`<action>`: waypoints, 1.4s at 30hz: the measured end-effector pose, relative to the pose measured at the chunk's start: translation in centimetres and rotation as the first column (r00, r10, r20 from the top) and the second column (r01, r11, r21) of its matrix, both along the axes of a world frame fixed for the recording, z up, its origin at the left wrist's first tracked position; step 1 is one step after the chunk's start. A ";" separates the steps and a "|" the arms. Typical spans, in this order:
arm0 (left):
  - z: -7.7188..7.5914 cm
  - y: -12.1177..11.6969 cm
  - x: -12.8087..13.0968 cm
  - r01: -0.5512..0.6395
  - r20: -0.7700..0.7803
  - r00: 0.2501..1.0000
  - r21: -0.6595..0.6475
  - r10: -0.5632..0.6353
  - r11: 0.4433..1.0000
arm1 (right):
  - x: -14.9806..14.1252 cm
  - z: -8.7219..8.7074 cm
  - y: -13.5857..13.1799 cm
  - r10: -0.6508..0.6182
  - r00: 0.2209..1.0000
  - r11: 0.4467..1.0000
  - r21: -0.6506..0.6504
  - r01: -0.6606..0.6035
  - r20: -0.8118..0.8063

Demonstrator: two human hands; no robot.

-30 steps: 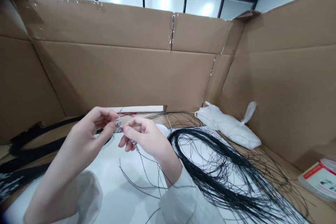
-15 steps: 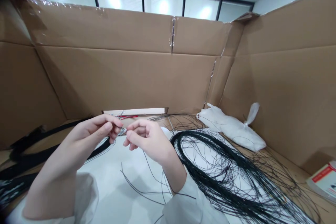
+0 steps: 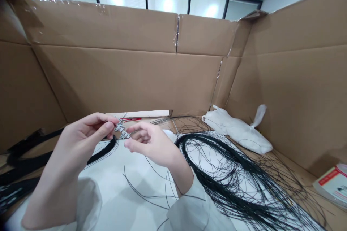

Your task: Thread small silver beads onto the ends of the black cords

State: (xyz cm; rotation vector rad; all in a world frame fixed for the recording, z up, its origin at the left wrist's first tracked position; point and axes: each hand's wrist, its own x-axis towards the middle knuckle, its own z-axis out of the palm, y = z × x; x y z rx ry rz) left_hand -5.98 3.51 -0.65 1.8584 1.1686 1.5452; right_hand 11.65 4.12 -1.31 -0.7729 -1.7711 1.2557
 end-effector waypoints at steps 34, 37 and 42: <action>0.2 -0.6 0.2 -0.224 0.021 0.974 0.169 0.223 0.960 | 0.3 -0.1 -0.5 -0.203 0.978 0.975 0.089 0.206 -0.042; 0.3 -0.6 0.3 -0.232 0.001 0.972 0.169 0.235 0.958 | 0.2 -0.1 -0.5 -0.217 0.974 0.971 0.090 0.222 -0.063; 0.2 -0.6 0.3 -0.240 0.006 0.970 0.187 0.243 0.953 | 0.1 -0.1 -0.3 -0.229 0.970 0.967 0.096 0.236 -0.079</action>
